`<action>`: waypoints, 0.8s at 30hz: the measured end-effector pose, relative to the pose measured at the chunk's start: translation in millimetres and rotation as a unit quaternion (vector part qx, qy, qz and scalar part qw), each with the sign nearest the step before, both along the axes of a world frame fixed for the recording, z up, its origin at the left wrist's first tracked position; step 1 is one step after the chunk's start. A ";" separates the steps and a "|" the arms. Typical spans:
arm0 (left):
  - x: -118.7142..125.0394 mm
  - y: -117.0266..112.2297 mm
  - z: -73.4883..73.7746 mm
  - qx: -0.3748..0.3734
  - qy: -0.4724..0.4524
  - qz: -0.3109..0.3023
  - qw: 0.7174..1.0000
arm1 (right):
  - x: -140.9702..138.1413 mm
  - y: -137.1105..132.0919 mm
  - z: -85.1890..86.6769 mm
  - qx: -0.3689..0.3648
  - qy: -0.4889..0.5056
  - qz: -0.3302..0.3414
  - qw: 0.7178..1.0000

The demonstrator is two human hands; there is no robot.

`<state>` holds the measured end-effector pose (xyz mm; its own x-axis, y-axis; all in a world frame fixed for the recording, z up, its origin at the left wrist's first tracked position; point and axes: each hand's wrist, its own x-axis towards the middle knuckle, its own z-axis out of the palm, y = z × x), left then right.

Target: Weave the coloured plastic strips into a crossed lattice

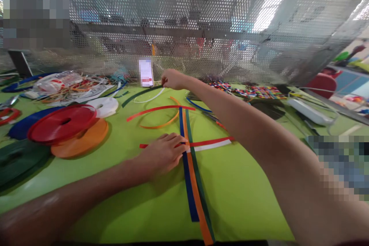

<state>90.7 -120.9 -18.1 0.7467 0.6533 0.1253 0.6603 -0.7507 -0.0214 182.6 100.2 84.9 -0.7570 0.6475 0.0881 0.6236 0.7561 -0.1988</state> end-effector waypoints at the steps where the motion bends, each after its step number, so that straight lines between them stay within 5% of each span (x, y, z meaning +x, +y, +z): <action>1: 0.6 -0.1 0.5 0.002 0.004 0.001 1.000 | 8.1 -4.2 6.5 0.011 0.028 -0.013 0.999; 6: 1.4 -0.9 3.1 -0.003 -0.003 -0.004 1.000 | 71.4 -46.6 17.9 -0.011 0.161 -0.017 0.987; 13: -1.3 1.5 -6.1 0.034 -0.046 -0.017 0.998 | 165.3 -109.7 -32.3 -0.092 0.039 -0.025 0.995; 18: -2.5 1.4 -6.7 0.049 -0.057 -0.018 0.997 | 205.3 -119.5 -58.1 -0.093 0.042 -0.082 0.991; 24: -2.9 1.0 -1.0 0.034 -0.053 -0.021 0.998 | 218.9 -110.1 -65.0 -0.057 0.112 -0.137 0.983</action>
<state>87.9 -119.9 -19.1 0.7532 0.6088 0.2492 0.6296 -0.7769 -0.0052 401.4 -9.9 19.9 -0.5221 0.8400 0.1477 0.7324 0.5303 -0.4270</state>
